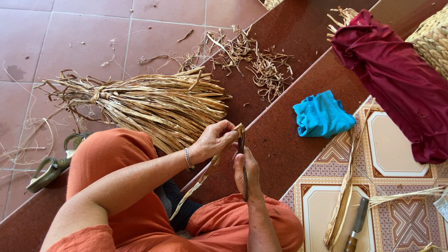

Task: The person sits on a tiled floor and repeatedly trims dried plant fibers using shears. They pick individual fibers from a bundle, cut them to length, and place the trimmed pieces into a woven basket. A knife and a blue cloth are visible nearby but not used.

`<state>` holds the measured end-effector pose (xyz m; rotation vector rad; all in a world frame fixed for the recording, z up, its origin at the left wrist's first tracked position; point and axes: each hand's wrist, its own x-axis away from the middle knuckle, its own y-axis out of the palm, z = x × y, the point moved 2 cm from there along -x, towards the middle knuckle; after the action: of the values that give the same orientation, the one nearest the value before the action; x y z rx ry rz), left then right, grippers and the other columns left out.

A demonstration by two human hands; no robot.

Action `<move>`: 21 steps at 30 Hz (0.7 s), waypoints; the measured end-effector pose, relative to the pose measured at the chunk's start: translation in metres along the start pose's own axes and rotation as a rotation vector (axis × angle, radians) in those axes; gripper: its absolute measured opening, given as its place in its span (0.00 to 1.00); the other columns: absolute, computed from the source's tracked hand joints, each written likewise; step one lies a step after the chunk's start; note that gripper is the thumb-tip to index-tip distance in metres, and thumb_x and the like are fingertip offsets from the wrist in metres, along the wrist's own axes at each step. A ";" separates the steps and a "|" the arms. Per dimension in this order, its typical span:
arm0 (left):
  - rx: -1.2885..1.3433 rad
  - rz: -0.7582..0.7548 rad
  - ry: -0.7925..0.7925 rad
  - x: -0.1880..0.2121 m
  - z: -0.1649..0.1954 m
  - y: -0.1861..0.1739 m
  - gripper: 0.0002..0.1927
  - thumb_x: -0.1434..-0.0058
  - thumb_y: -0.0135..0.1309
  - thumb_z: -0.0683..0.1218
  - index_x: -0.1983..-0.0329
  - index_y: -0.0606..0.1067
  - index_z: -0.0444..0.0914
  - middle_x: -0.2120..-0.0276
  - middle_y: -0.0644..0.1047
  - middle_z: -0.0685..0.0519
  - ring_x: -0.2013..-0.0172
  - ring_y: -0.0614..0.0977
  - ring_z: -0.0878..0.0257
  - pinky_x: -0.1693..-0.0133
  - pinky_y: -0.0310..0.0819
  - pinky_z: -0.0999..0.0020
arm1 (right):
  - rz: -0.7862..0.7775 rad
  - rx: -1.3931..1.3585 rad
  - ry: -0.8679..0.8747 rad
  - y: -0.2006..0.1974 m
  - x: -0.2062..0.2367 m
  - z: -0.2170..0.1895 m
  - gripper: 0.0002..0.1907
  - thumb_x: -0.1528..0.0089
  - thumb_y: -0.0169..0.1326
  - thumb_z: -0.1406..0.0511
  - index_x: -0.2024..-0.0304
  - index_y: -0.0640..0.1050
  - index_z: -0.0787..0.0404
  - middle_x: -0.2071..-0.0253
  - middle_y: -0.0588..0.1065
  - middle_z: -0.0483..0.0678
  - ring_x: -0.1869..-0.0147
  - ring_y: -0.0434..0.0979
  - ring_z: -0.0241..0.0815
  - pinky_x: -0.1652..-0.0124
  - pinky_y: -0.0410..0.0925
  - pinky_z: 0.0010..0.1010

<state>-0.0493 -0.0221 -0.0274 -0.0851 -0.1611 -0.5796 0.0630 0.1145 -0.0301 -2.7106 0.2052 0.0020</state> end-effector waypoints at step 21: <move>0.045 -0.027 -0.056 0.002 -0.007 0.003 0.12 0.30 0.52 0.50 0.56 0.74 0.35 0.74 0.75 0.57 0.73 0.74 0.73 0.71 0.73 0.74 | 0.046 0.290 0.021 0.005 0.006 0.010 0.36 0.28 0.27 0.43 0.54 0.78 0.62 0.76 0.75 0.51 0.70 0.81 0.47 0.68 0.71 0.40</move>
<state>-0.0456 -0.0215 -0.0343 -0.0551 -0.2296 -0.6003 0.0685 0.1135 -0.0415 -2.4178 0.2535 -0.0396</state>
